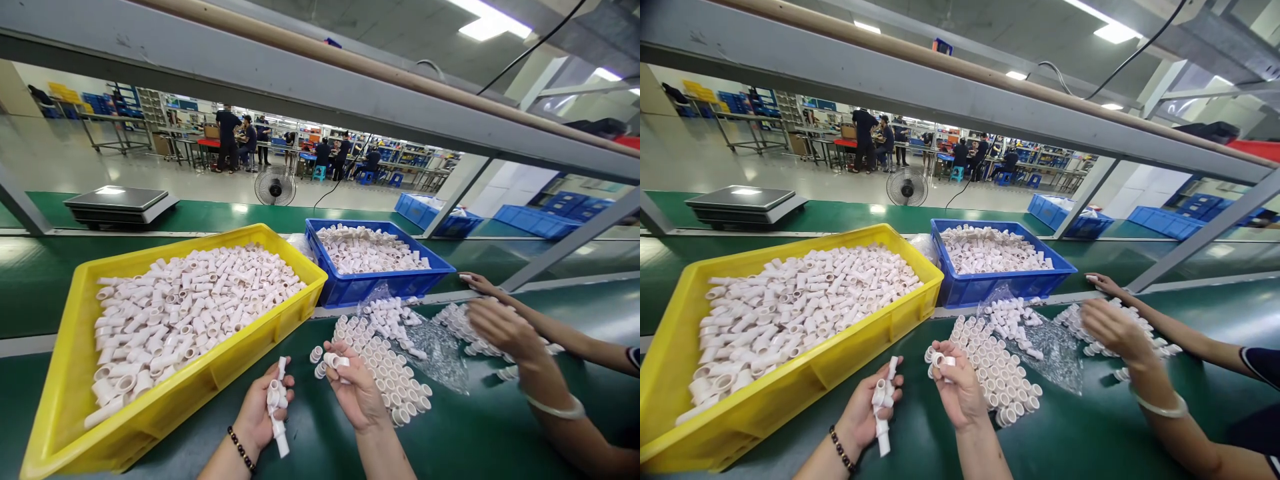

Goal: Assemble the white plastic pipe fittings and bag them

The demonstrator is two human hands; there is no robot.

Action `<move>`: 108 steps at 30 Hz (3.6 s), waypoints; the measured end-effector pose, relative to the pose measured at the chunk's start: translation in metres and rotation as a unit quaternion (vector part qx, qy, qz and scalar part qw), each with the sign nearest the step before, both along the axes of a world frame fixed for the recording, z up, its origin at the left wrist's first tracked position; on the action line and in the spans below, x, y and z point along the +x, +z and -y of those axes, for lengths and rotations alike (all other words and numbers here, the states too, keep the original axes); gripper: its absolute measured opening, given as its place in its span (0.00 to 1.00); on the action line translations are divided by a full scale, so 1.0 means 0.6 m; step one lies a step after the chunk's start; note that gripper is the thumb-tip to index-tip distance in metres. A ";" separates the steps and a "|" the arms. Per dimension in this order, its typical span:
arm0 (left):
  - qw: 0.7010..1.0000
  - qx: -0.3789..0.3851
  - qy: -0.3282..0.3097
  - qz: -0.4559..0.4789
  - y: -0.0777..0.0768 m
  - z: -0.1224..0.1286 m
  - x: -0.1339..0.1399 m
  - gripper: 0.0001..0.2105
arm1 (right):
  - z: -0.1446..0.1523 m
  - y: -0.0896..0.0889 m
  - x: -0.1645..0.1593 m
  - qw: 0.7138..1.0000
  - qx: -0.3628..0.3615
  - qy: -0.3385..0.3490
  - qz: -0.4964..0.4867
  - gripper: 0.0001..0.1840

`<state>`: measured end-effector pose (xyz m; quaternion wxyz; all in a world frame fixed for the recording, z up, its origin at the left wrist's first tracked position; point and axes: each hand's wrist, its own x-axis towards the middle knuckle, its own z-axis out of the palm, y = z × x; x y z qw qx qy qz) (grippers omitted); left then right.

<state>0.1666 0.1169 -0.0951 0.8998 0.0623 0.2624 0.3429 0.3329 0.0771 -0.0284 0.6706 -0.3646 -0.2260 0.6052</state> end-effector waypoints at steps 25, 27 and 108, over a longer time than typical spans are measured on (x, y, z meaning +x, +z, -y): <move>0.988 0.133 -0.052 0.060 0.012 0.021 0.002 0.07 | 0.006 -0.030 -0.057 0.878 0.043 0.016 0.476 0.12; 0.986 0.137 -0.058 0.075 0.012 0.021 0.000 0.07 | 0.007 -0.032 -0.056 0.871 0.050 0.012 0.489 0.13; 0.985 0.158 -0.014 -0.064 0.013 0.020 0.012 0.10 | 0.004 0.007 -0.017 0.958 -0.051 0.023 0.280 0.16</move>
